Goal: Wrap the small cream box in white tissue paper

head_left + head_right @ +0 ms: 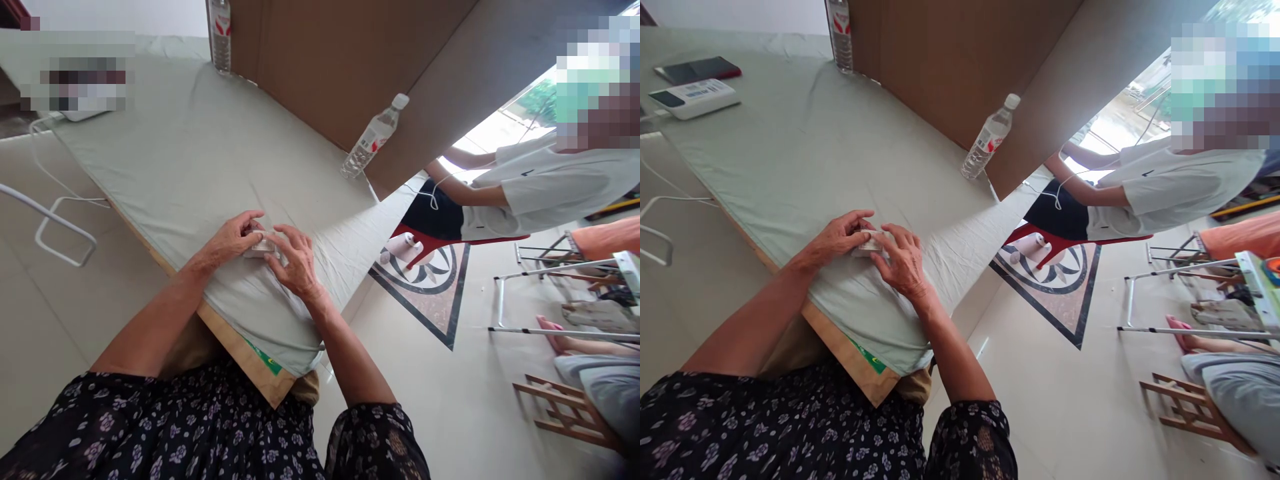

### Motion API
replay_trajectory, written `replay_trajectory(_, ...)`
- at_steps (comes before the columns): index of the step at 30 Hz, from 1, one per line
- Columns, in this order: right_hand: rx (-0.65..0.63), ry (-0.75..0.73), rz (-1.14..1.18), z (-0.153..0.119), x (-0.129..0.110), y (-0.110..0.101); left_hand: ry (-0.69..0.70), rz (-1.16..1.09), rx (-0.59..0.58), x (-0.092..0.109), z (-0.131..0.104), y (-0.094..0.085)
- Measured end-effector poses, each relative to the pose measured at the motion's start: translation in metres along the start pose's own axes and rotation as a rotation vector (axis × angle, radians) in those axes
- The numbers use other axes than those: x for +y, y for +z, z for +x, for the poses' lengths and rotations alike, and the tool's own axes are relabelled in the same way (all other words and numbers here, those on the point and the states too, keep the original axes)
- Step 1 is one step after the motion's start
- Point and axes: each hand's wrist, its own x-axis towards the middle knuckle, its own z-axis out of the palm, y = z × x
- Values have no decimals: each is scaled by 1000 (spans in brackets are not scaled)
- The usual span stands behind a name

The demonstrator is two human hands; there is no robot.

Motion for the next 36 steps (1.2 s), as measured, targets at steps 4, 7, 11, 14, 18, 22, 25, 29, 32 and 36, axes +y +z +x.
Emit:
replay_trajectory(4, 17, 64, 150, 6, 16, 2, -8, 40, -8, 4, 0, 0)
replay_trajectory(7, -69, 55, 178, 13, 22, 7, -16, 34, -5, 5, -1, 0)
replay_trajectory(11, -68, 65, 165, 14, 20, 17, -12, 26, 5, 3, 0, 2)
replay_trajectory(14, -40, 61, 121, 11, 18, 21, 1, 33, 11, 1, 0, 3)
replay_trajectory(18, 47, 11, 60, 8, 22, 22, -1, 36, 16, 2, 0, 3)
replay_trajectory(22, 23, -2, 54, 8, 30, 25, 6, 48, 17, 3, 0, 3)
replay_trajectory(25, 18, -16, 53, 8, 31, 27, 10, 53, 28, 2, 0, 4)
replay_trajectory(29, 61, -16, 39, 7, 29, 26, 14, 5, 75, -1, 2, 3)
replay_trajectory(32, 74, 18, 23, 6, 28, 25, 44, -34, 152, -5, 3, 1)
replay_trajectory(36, 59, 31, 15, 3, 26, 21, 47, -38, 190, -8, 4, 0)
